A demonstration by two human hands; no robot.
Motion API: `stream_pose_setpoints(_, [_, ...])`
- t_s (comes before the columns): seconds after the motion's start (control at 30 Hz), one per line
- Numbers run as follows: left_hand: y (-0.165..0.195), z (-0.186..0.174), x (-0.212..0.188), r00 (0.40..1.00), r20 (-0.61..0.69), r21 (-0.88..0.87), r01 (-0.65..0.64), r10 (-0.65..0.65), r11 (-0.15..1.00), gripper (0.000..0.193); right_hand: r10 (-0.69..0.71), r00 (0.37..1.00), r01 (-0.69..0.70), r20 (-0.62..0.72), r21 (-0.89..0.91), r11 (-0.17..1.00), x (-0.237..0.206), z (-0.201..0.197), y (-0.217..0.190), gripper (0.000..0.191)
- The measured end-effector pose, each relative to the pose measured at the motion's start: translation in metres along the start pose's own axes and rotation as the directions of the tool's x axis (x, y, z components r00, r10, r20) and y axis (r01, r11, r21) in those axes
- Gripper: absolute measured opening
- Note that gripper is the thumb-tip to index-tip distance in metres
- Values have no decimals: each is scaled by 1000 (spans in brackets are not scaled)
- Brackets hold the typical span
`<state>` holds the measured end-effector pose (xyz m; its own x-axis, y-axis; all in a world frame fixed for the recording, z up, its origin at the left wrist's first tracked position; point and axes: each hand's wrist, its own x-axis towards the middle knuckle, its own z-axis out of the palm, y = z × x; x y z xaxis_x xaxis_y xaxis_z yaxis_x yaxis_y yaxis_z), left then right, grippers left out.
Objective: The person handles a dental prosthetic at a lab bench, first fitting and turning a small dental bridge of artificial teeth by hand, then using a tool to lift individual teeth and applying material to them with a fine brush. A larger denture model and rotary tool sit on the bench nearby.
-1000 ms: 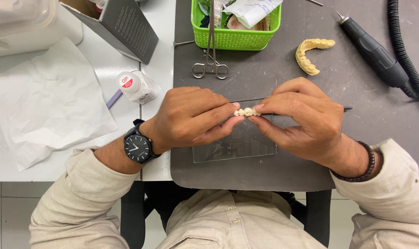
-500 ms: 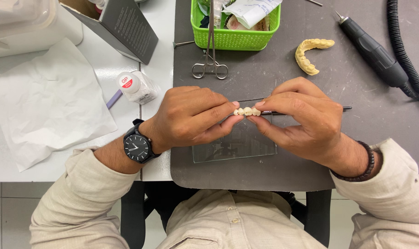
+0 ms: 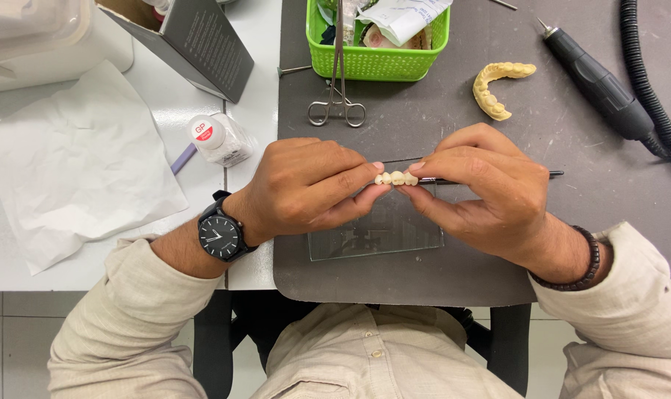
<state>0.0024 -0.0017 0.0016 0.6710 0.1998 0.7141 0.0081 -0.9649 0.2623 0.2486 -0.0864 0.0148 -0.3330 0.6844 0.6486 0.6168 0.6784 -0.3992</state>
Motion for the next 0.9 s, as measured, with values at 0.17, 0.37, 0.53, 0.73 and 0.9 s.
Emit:
stream_pose_setpoints(0.17, [0,1,0,1000,-7,-2,2,-2,1000,23,3,1000,-3,2,1,1000,0,0,0,36])
stream_pose_setpoints(0.37, [0,1,0,1000,-5,-4,0,0,1000,23,-16,1000,16,9,-6,1000,0,0,1,37])
stream_pose_setpoints(0.53, [-1,1,0,1000,-2,-7,0,0,1000,23,-3,1000,3,0,15,1000,0,1,2,37])
stream_pose_setpoints(0.73, [-1,1,0,1000,1,5,4,-4,1000,23,-6,1000,7,-5,16,1000,0,2,1,37])
stream_pose_setpoints(0.9, [-2,0,-2,1000,-6,4,-14,14,1000,26,-6,1000,6,-4,-5,1000,1,0,-1,34])
